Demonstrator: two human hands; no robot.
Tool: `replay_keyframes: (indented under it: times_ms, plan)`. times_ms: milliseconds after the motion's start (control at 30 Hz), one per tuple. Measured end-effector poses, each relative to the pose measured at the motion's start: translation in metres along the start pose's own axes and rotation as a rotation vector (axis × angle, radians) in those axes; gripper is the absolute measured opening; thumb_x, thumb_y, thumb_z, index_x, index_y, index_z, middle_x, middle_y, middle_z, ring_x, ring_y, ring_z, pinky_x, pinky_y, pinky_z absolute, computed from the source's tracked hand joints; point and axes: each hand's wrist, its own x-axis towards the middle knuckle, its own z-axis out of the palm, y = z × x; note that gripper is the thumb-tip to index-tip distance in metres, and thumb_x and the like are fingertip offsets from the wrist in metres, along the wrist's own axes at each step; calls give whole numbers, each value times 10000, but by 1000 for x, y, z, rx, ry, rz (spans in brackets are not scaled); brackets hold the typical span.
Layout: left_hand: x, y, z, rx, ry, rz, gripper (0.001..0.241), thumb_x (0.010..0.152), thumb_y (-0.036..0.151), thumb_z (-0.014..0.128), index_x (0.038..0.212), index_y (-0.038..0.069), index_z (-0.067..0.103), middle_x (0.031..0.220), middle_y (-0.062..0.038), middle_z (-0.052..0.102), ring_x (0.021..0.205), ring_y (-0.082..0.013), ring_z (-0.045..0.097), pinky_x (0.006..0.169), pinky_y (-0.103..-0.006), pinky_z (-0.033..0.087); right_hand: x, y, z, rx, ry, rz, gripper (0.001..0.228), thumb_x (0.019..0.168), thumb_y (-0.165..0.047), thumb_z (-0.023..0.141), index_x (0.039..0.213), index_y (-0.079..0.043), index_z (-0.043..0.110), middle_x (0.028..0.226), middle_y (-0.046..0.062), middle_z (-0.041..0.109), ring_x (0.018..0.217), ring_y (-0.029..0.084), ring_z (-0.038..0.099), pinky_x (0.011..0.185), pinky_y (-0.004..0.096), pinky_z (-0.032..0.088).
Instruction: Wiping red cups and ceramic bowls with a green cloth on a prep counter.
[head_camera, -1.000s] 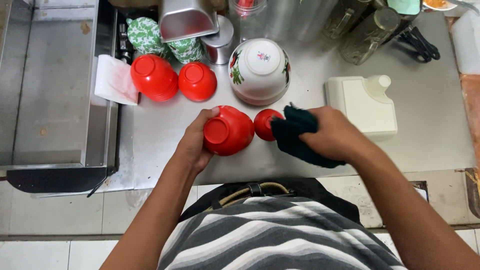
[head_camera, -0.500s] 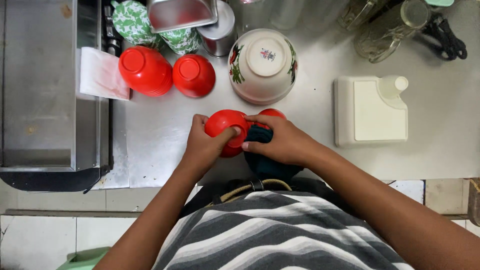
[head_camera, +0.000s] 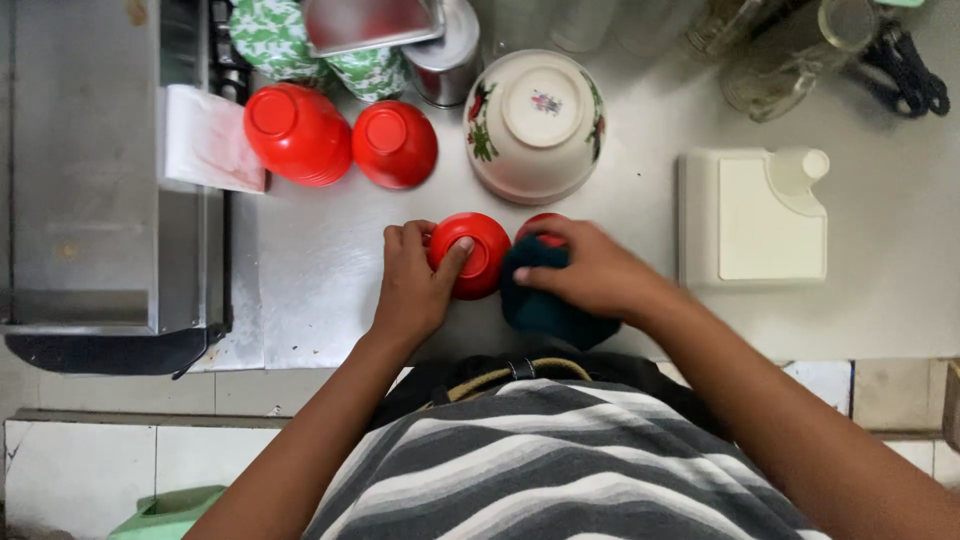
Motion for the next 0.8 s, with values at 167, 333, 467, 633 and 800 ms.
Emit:
replay_keyframes:
  times_ms: [167,333,467,633,800]
  plan:
    - [0,8,-8,-38,-48,-106,619,907,478,703,1240,-21,549,1207,-202,527,1052,-312,615,945,-421,508,-39,-31,-56,446,202,245,796,715,-236,835,1447,-153,532,1256,189,680,1030,320,724,808,463,599]
    - [4,-3,-14,-82,-89,-49,703,897,481,735,1313,-22,474,1229,-196,502,1056,-295,614,924,-417,505,-66,-47,-90,933,342,89,647,790,-200,721,1387,-26,540,1232,167,713,1070,320,751,808,499,595]
    - [31,-14,-21,-83,168,-64,673,889,405,759,1354,9,477,1245,-196,505,1038,-331,589,899,-435,517,-70,-69,-80,1102,120,-218,595,860,-137,699,1416,7,544,1287,174,707,1181,300,714,976,513,545]
    - [78,-15,-23,122,388,20,717,866,364,855,1366,18,475,1294,-208,510,1127,-368,572,959,-464,497,-16,-67,-37,1151,45,113,470,848,-151,669,1291,-3,619,1163,164,743,1047,305,731,906,485,565]
    - [98,-1,-16,416,456,248,979,668,356,931,1468,94,430,1344,-244,485,1128,-453,538,900,-497,495,40,-84,-16,937,66,38,304,913,-100,623,1185,29,666,1066,149,745,939,272,733,848,429,608]
